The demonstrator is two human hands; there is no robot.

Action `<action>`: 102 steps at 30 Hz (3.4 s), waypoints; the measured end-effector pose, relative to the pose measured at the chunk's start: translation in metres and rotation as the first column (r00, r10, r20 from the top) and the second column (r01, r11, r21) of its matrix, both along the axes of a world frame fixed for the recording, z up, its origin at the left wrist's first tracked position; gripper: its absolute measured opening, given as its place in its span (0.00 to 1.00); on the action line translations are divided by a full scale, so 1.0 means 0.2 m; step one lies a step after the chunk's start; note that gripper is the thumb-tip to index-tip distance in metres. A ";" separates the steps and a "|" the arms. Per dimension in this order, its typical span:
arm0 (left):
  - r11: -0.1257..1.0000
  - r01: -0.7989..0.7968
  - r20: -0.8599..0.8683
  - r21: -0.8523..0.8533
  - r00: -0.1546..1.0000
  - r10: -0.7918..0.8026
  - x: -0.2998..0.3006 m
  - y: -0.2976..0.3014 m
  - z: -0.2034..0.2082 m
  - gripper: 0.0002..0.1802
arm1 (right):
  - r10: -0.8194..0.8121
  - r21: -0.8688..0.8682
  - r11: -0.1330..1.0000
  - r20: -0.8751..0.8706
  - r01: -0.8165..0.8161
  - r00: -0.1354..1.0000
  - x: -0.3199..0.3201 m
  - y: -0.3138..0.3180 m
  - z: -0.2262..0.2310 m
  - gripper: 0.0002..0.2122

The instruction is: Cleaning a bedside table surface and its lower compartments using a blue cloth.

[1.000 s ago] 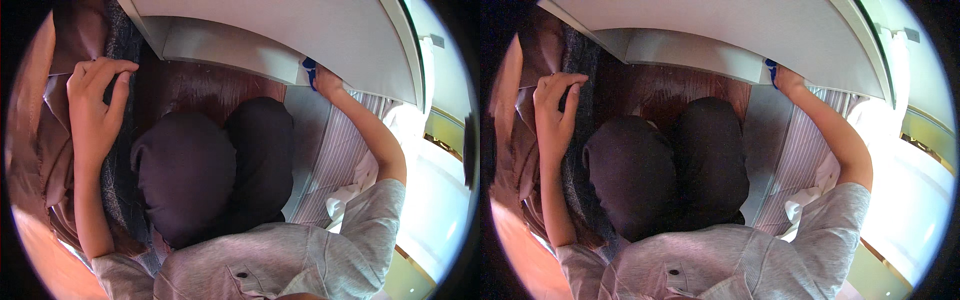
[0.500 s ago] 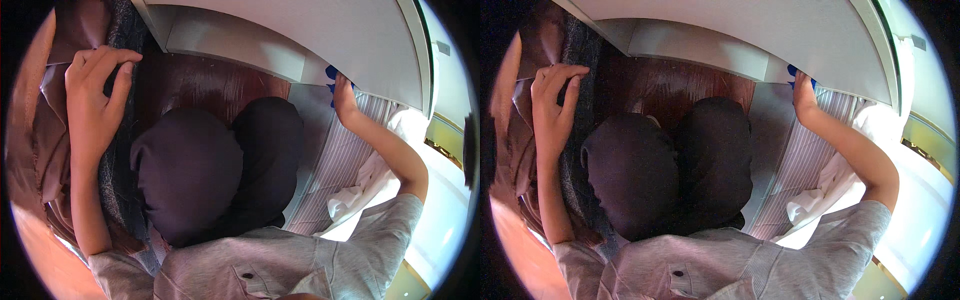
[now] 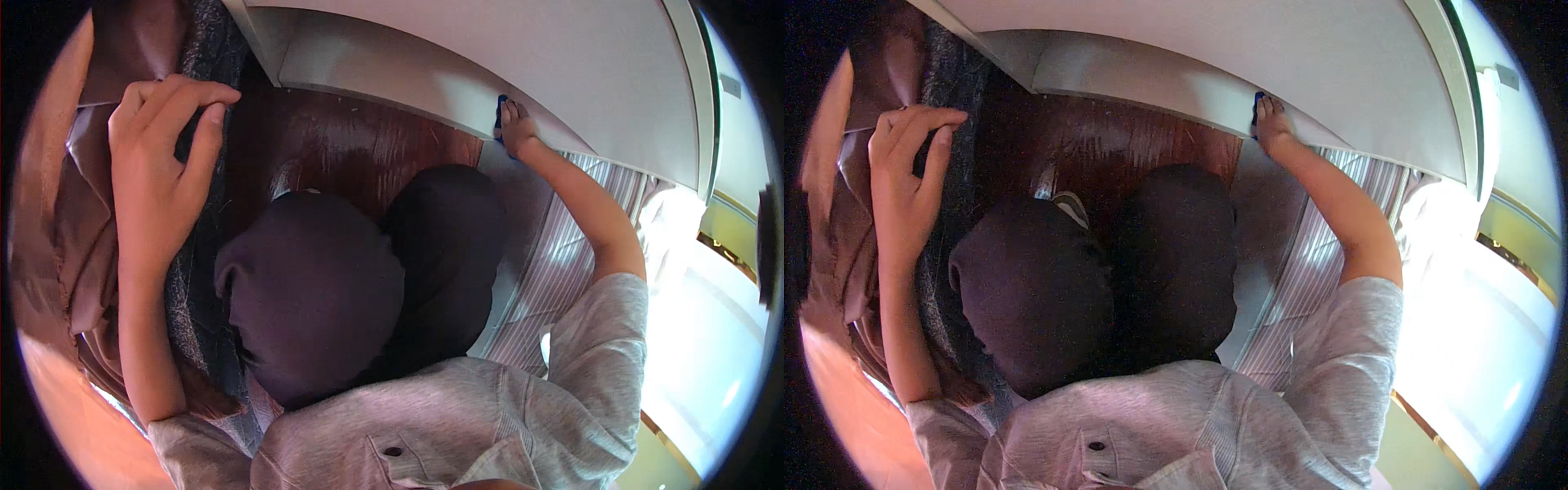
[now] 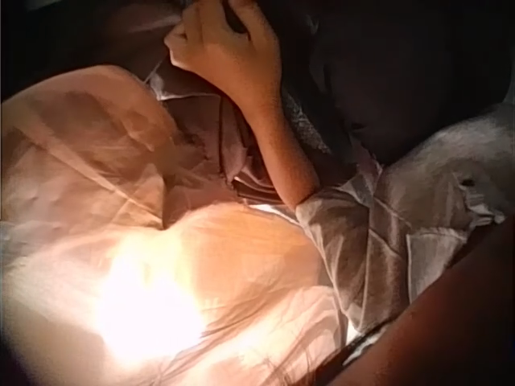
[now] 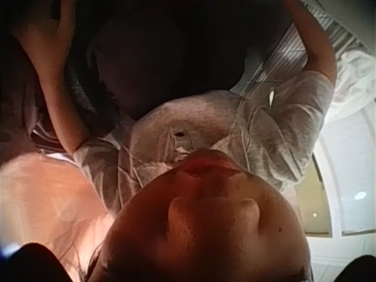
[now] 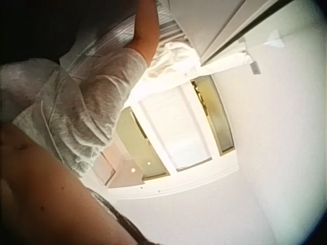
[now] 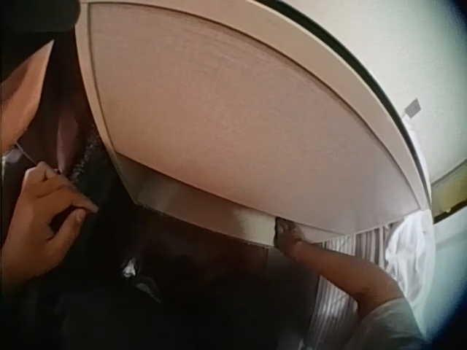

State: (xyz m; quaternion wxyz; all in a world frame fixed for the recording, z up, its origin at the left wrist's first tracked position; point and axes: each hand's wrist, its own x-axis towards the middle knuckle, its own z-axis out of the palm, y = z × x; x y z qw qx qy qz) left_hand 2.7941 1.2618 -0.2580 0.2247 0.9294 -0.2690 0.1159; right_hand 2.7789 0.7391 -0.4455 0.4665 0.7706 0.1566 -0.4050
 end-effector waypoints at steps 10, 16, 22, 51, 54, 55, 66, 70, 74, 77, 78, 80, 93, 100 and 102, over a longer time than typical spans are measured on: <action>0.999 -0.004 -0.072 0.041 0.997 0.007 -0.01 0.02 0.01 0.08 | 0.399 -0.561 0.645 -0.332 -0.519 0.855 -0.14 0.22 0.53 0.25; 0.999 0.004 -0.065 0.045 0.998 -0.001 0.01 0.04 0.01 0.08 | 0.329 -0.488 0.753 -0.303 -0.442 0.895 -0.19 0.29 0.76 0.21; 1.000 -0.004 -0.051 0.017 0.999 0.005 0.01 0.02 0.02 0.08 | 0.331 -0.386 0.877 0.050 -0.287 0.942 -0.10 -0.03 0.47 0.28; 1.000 0.007 0.071 0.010 0.997 -0.008 0.00 0.01 -0.01 0.07 | -0.103 0.274 0.962 0.402 -0.013 0.910 0.07 -0.02 0.44 0.27; 0.999 0.027 -0.012 0.029 1.000 -0.026 0.00 0.01 0.00 0.08 | 0.014 0.517 0.855 0.051 -0.039 0.999 0.07 -0.20 0.39 0.23; 0.999 0.031 0.014 0.004 0.999 -0.031 -0.01 0.02 0.01 0.08 | 0.033 0.411 0.899 0.275 -0.148 0.961 0.05 -0.18 0.36 0.21; 1.000 0.009 0.020 0.006 1.000 -0.010 -0.02 0.04 0.00 0.07 | -0.911 0.943 0.285 0.212 0.170 0.353 -0.01 0.12 -0.19 0.23; 0.999 -0.005 -0.005 0.042 1.000 0.005 -0.01 -0.01 -0.01 0.07 | -0.801 0.845 0.459 0.527 -0.273 0.285 -0.07 0.31 -0.59 0.26; 0.991 0.090 0.030 0.100 0.995 -0.093 -0.04 -0.02 0.07 0.06 | -0.627 0.861 0.205 0.481 -0.466 0.613 0.11 0.70 -0.57 0.23; 0.988 0.117 -0.056 0.098 0.992 -0.112 -0.02 -0.03 0.03 0.06 | -0.536 0.913 -0.006 0.341 -0.408 0.772 0.21 1.07 -0.51 0.24; 0.984 0.136 -0.050 0.116 0.990 -0.131 -0.02 -0.04 0.02 0.06 | -0.425 0.896 -0.010 0.398 -0.444 0.813 0.23 1.15 -0.51 0.24; 0.988 0.121 -0.069 0.091 0.991 -0.115 -0.02 -0.05 0.03 0.06 | -0.335 0.875 -0.014 0.452 -0.484 0.827 0.25 1.17 -0.49 0.24; 0.977 0.111 -0.043 0.184 0.994 -0.105 -0.04 -0.07 0.04 0.06 | -0.839 0.813 0.469 0.532 -0.346 0.115 -0.18 0.25 -0.52 0.24; 0.975 0.085 -0.075 0.207 0.995 -0.071 -0.05 -0.03 0.06 0.06 | -0.838 0.929 -0.043 0.166 -0.367 0.520 0.16 1.02 -0.46 0.27; 0.975 0.096 -0.064 0.203 0.994 -0.084 -0.03 -0.07 0.04 0.06 | -0.696 0.889 -0.013 0.321 -0.459 0.643 0.23 1.18 -0.45 0.29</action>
